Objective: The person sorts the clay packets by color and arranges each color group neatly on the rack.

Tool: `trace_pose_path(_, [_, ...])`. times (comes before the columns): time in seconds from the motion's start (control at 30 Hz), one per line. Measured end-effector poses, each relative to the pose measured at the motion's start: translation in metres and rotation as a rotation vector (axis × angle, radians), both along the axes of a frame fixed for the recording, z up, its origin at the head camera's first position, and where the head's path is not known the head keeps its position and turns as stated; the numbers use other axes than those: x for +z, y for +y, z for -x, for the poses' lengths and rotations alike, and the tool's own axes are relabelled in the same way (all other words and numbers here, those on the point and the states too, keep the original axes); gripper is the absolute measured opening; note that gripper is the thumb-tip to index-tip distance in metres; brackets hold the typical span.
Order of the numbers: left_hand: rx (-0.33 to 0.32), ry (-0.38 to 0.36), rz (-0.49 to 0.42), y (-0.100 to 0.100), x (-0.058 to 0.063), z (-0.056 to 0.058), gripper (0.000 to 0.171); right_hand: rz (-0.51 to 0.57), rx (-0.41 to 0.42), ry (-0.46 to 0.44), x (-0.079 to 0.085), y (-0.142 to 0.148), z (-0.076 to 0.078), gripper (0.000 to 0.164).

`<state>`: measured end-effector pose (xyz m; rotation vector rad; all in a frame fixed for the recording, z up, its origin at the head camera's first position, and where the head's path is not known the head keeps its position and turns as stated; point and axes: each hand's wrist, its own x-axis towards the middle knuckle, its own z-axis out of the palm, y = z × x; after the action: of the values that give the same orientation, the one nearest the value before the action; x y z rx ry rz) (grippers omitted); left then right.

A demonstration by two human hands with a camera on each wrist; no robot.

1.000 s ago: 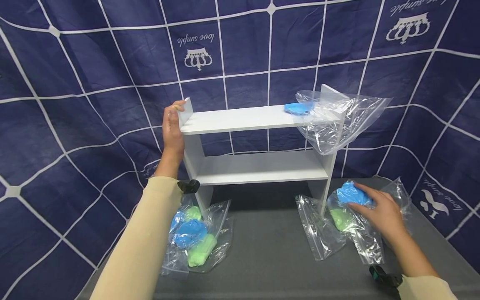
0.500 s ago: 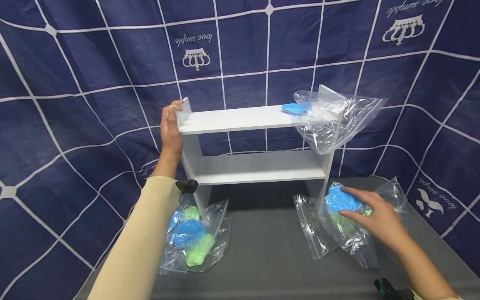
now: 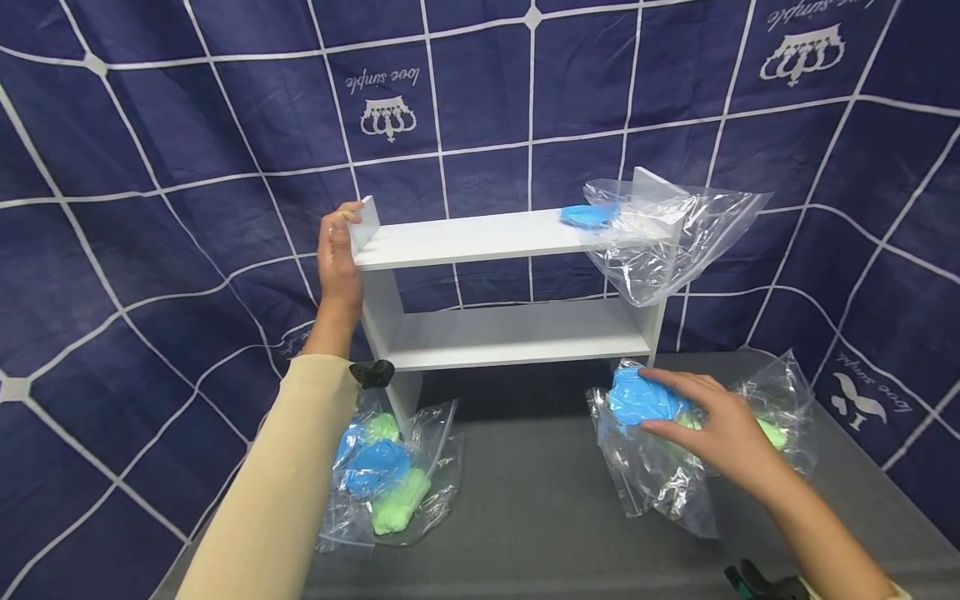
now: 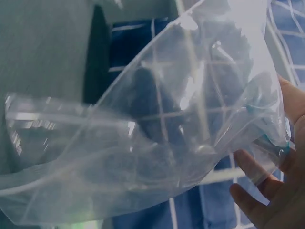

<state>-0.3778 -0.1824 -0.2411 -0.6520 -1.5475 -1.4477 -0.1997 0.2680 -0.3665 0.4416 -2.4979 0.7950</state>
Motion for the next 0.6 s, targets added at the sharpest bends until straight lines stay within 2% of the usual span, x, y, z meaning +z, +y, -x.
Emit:
trace_pose_path(0.23, [-0.004,0.003,-0.001,-0.001,0.000,0.001,0.024,0.004,0.049,0.099,0.022,-0.026,-0.008,0.070])
trace_pose_path(0.5, [0.000,-0.010,-0.018,0.001,0.001,0.000,0.024,0.136,0.108,0.000,0.059,-0.061,-0.017,0.068])
trace_pose_path(0.6, [-0.002,-0.015,-0.012,0.004,0.005,-0.008,0.025,0.141,0.126,0.013,0.073,-0.072,-0.017,0.069])
